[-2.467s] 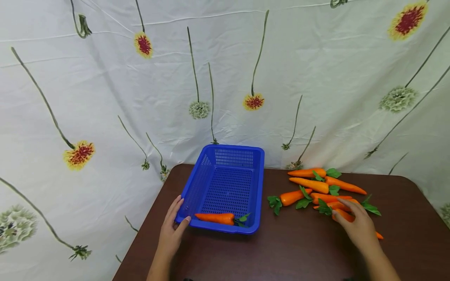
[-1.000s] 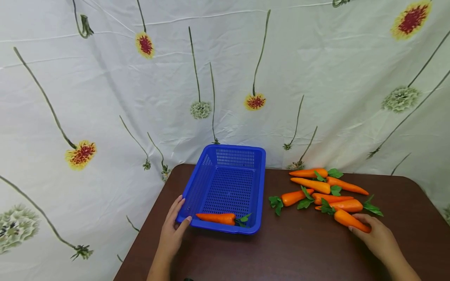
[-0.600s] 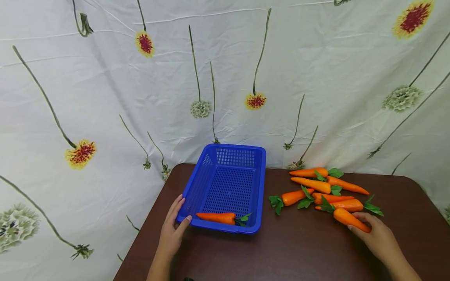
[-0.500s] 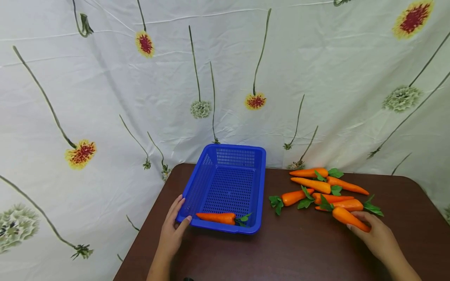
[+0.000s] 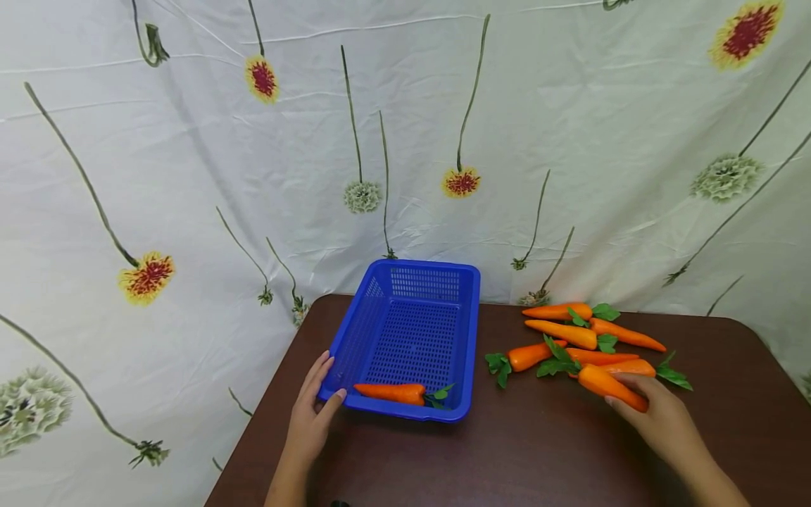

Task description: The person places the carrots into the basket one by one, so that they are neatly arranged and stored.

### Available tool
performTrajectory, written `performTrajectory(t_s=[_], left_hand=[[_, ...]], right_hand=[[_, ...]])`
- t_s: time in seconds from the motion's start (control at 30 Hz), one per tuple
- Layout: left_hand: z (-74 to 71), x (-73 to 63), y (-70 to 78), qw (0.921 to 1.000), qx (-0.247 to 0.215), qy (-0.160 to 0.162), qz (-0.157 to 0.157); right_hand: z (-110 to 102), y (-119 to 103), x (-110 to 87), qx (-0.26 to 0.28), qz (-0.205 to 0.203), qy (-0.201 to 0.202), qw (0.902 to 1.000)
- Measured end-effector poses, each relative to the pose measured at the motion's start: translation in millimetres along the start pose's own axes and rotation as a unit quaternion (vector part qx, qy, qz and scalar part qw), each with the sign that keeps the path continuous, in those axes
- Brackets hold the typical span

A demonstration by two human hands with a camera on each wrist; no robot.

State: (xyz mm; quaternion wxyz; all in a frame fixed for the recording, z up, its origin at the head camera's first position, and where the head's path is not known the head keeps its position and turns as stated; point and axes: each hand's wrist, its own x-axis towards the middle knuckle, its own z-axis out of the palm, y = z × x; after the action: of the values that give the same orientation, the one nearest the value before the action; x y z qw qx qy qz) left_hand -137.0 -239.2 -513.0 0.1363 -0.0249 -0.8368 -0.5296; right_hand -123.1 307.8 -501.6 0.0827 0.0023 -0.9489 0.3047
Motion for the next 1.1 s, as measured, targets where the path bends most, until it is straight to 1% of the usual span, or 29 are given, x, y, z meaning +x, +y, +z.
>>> performTrajectory(t_s=[0.17, 0.43, 0.73, 0.9, 1.1], left_hand=[[0.0, 0.4, -2.7, 0.9999, -0.012, -0.001, 0.009], [-0.4, 0.7, -4.0, 0.9998, -0.019, -0.001, 0.009], [0.3, -0.3, -3.5, 0.9997, -0.024, -0.001, 0.008], [0.1, 0.3, -2.3, 0.9999, -0.014, -0.001, 0.003], [0.0, 0.0, -2.3, 0.9998, -0.020, 0.000, 0.001]], right_hand=[[-1, -12, 0.4, 0.010, -0.015, 0.003, 0.9998], [3, -29, 6.6, 0.016, -0.039, 0.011, 0.9990], [7, -45, 13.4, 0.034, -0.081, 0.033, 0.9956], [10, -56, 19.1, 0.045, -0.099, 0.027, 0.9937], [11, -72, 24.8, 0.043, -0.113, 0.019, 0.9925]])
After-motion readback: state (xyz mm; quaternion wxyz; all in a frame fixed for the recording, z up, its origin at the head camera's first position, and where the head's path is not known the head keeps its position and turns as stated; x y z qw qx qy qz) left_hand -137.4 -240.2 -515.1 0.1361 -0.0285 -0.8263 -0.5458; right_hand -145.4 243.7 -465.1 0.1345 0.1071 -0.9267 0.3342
